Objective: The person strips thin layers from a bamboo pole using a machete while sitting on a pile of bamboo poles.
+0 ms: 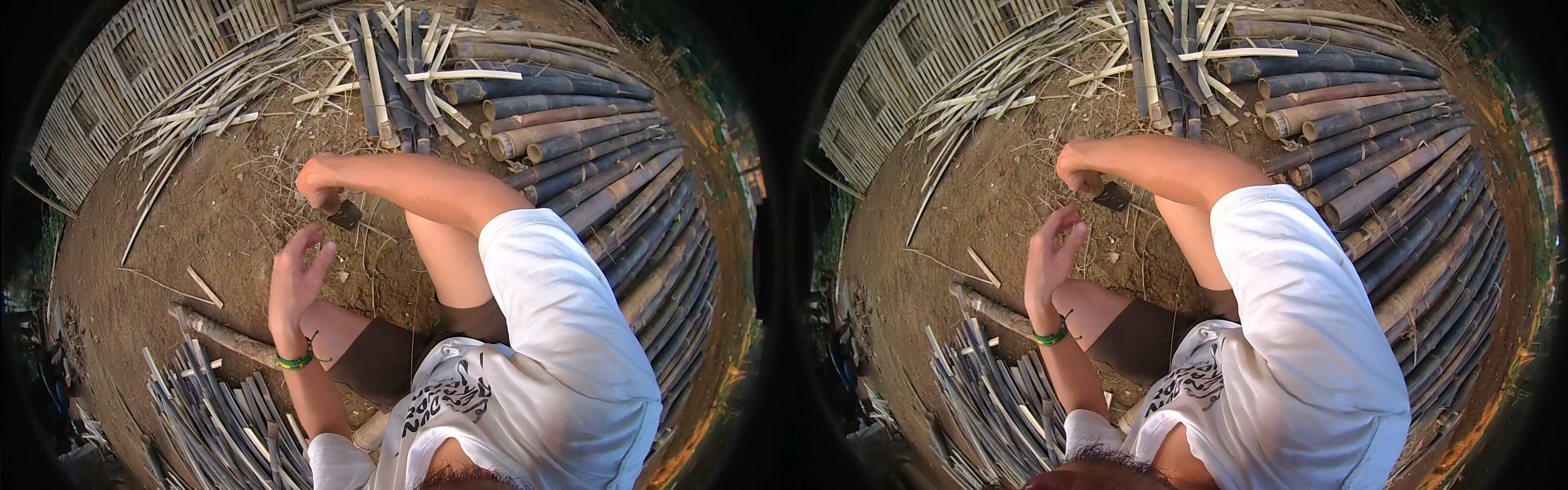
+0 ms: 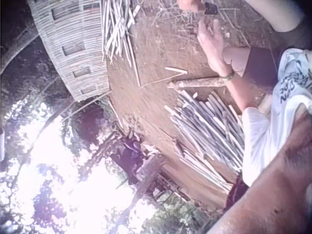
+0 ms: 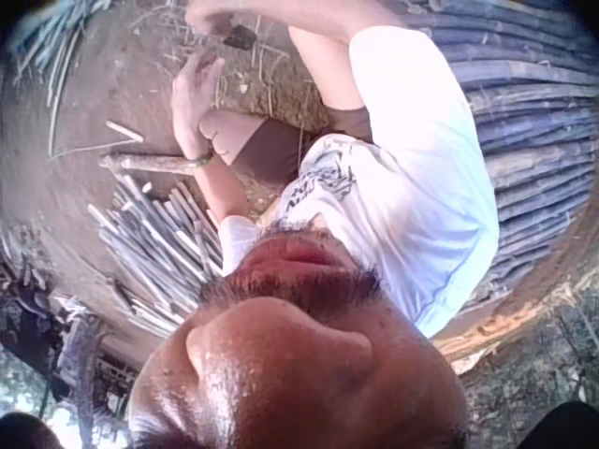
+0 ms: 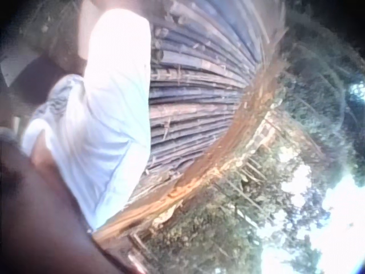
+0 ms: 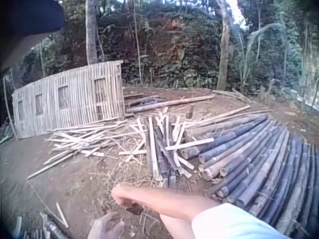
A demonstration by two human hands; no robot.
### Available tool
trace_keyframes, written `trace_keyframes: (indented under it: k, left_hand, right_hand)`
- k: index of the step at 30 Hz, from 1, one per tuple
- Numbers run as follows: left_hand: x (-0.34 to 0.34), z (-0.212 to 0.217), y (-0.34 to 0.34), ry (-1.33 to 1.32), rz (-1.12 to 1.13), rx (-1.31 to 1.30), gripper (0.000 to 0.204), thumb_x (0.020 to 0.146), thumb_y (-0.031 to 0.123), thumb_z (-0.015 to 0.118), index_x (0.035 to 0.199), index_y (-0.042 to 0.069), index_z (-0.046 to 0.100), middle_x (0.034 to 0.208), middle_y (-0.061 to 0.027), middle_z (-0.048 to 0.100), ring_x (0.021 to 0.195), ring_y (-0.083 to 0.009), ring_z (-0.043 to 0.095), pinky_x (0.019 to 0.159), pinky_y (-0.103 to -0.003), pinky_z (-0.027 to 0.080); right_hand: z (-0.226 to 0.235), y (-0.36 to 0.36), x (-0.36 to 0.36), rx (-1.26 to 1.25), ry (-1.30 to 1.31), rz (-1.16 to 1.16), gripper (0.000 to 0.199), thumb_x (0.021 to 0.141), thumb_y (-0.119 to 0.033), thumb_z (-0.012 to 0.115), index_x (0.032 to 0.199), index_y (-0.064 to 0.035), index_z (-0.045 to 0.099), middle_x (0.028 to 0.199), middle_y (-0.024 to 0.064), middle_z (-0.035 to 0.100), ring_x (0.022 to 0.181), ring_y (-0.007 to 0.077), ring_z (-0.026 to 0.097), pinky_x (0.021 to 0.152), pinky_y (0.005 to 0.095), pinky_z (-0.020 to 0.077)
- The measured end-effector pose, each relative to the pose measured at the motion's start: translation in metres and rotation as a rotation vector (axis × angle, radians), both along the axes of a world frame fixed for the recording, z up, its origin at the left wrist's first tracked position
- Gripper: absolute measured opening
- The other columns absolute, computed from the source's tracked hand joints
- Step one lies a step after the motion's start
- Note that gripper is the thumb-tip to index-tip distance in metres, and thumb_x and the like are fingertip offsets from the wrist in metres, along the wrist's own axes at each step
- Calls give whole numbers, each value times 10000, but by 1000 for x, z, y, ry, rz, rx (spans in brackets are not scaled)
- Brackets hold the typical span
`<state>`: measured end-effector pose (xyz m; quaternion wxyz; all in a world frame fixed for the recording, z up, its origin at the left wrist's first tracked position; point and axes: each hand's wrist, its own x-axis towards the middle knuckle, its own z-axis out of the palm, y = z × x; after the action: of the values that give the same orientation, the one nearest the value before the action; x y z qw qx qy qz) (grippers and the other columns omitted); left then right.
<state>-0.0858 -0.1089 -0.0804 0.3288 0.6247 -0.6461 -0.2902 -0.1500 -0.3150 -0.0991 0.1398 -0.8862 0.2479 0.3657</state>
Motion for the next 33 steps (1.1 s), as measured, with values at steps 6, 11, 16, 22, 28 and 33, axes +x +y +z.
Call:
trace_keyframes:
  k: [6,11,16,22,28,33]
  left_hand:
    - [-38,-32,-2,-68,-112,201,441,911,296,643,1251,20,587,1021,-213,698,969,-364,677,775,-434,521]
    - [-54,-56,-12,-158,-87,282,396,923,269,601,1255,52,589,996,-204,698,902,-378,676,768,-442,513]
    - [-105,-70,-40,-276,-110,452,359,935,198,574,1247,22,571,1030,-230,684,1006,-375,662,852,-428,501]
    - [-137,-114,-66,-253,-138,391,281,921,198,571,1148,39,621,1063,-248,656,1049,-423,603,828,-492,492]
    - [-161,-166,-106,-249,-300,272,314,902,194,561,1175,52,625,1111,-245,650,1072,-429,596,877,-472,500]
    - [-208,-114,-148,-166,-356,631,392,886,206,583,1212,-11,603,1063,-257,673,1004,-380,659,875,-418,514]
  right_hand:
    - [-37,-24,36,-124,25,59,219,669,-252,699,873,-191,747,911,43,710,835,252,655,728,407,527]
    - [-13,29,62,-191,-20,364,373,726,-263,751,1090,-183,735,1121,53,699,1048,282,641,830,466,523]
    - [-28,42,38,-224,-11,577,352,786,-291,718,1118,-171,721,1130,93,685,1061,357,615,834,568,505]
    - [-26,25,8,-181,-93,547,365,795,-275,732,1142,-168,705,1142,102,679,1089,356,602,905,570,467]
    - [-11,-27,-58,47,-174,454,335,791,-236,718,1108,-128,712,1102,72,691,979,287,657,784,459,553]
    - [-80,-143,-152,362,-264,44,350,783,-227,772,1075,-43,719,1027,118,713,898,243,684,755,399,564]
